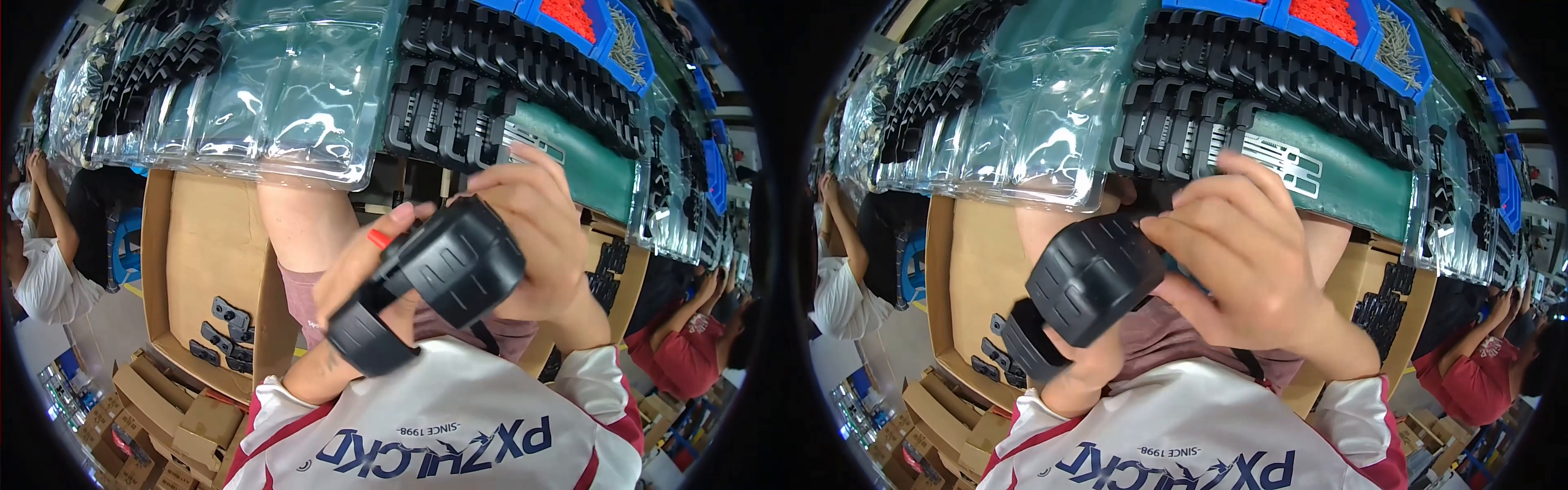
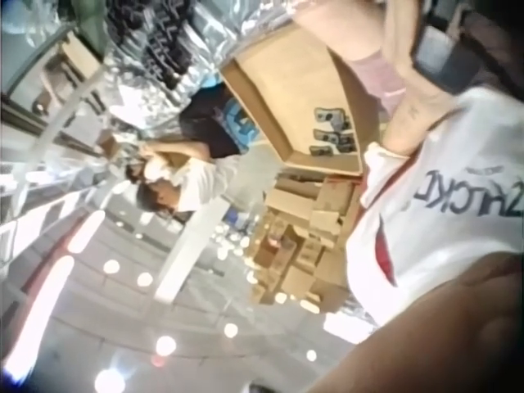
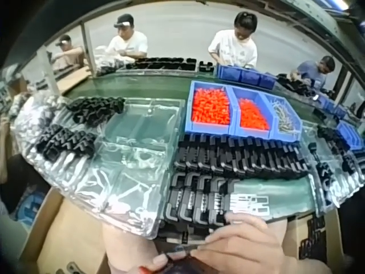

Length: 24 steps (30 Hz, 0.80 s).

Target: Assembling plastic phone holder components by attaching red buttons and side grips on a production line.

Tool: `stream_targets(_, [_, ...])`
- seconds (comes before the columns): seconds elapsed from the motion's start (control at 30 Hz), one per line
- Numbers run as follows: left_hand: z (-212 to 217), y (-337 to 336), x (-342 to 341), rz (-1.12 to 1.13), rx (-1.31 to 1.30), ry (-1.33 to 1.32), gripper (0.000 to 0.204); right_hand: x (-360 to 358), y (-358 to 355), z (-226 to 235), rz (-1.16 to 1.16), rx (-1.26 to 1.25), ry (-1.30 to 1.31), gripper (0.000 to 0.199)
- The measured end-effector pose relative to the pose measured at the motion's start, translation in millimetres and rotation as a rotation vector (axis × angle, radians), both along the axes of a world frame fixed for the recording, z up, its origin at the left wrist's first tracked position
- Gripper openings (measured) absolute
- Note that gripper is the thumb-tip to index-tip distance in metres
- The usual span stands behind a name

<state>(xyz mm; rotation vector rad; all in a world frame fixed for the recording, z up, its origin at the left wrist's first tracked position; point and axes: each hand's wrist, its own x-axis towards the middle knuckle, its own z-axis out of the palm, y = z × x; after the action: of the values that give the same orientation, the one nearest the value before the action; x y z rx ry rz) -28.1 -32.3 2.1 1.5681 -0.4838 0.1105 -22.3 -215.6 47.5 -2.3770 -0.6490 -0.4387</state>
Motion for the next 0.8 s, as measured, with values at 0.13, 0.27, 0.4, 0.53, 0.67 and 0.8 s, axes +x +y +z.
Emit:
stream_targets(0.13, [16.6, 9.3, -3.9, -0.015, -0.325, 0.311, 0.042, 7.1, 5.2, 11.8, 0.083, 0.276, 0.462, 0.011])
stream_targets(0.27, [16.8, 19.4, -0.3, -0.070, -0.493, 0.591, 0.040, 10.0, 15.4, 5.7, 0.152, 0.458, 0.548, 0.014])
stream_targets(0.4, [3.7, 25.9, 4.7, -0.189, -0.575, 0.674, 0.039, 8.6, 23.3, -3.6, 0.179, 0.565, 0.500, 0.021])
stream_targets(0.53, [-5.9, 27.8, 5.2, -0.229, -0.638, 0.703, 0.040, 4.7, 28.4, -8.8, 0.142, 0.616, 0.547, 0.026])
stream_targets(0.67, [-5.7, 28.5, 6.5, -0.206, -0.567, 0.703, 0.039, -0.3, 19.5, -14.0, 0.116, 0.435, 0.573, 0.024])
stream_targets(0.8, [-0.1, 32.3, 9.6, -0.217, -0.174, 0.301, 0.036, 4.4, 30.9, -10.3, 0.002, 0.730, 0.390, 0.026])
